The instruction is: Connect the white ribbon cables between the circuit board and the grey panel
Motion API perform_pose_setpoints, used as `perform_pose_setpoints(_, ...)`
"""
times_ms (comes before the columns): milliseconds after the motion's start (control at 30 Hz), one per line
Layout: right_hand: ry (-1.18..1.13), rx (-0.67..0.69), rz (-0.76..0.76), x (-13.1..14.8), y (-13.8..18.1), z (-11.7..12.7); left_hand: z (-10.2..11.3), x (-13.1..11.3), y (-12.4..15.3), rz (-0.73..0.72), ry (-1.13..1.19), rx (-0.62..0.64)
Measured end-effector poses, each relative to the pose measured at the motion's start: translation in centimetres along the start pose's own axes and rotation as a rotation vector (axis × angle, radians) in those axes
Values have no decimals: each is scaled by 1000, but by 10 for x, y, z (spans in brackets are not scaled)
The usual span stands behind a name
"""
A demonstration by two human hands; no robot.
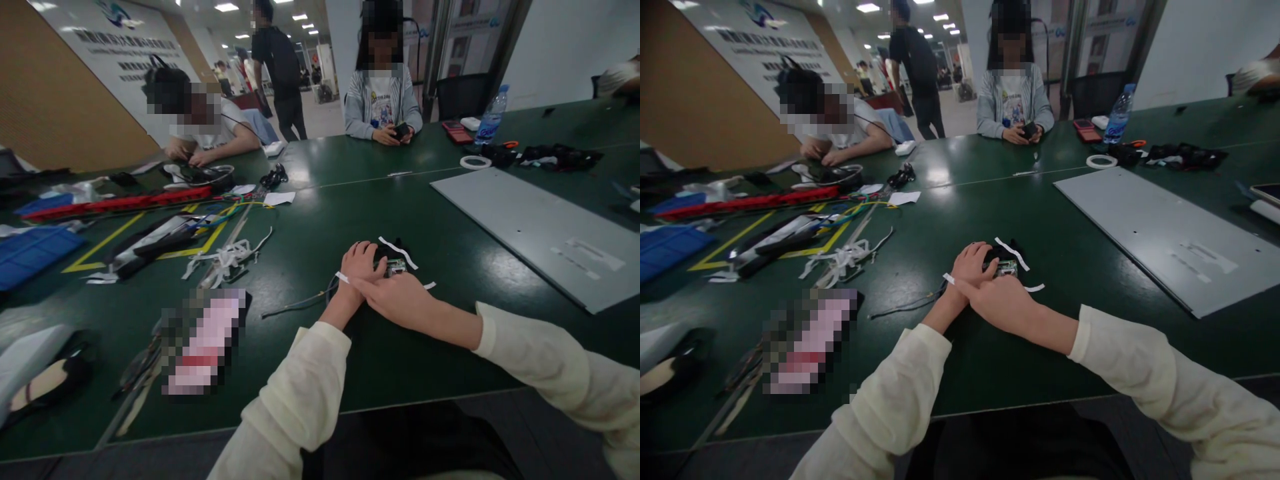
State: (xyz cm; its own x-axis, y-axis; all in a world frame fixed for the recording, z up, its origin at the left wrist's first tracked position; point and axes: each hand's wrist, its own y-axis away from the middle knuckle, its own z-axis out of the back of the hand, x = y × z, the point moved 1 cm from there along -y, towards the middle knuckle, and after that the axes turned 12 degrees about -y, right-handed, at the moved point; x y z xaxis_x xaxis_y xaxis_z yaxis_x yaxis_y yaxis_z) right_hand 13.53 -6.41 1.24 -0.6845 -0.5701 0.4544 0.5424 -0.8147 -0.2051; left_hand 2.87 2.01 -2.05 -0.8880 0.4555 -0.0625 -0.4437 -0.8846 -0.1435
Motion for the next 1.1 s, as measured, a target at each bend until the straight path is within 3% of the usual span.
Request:
perform_pose_setpoints(133, 27, 9, 30, 1, 1, 5, 1, 0, 2, -15, -2, -28)
perform_pose_setpoints(300, -57, -124, -165, -24, -1, 37, 8, 1, 8, -88, -11, -51)
perform_pose_setpoints(367, 2, -231, -289, -53, 0, 55, 11, 3, 8, -103, -3, -24)
perform_pose_setpoints(500, 191, -434, -551, -137, 17, 82, 16, 9, 6, -146, 35, 82)
perform_pose_setpoints(667, 380, -578, -829, -228, 63, 85, 22, 18, 4, -182, 60, 166)
perform_pose_setpoints(833, 292, -472, -1044, -271, 85, 71, 26, 24, 6, -271, 62, 245)
perform_pose_setpoints(1100, 287, -398, -989, -281, 85, 70, 19, 25, 7, -306, 18, 186)
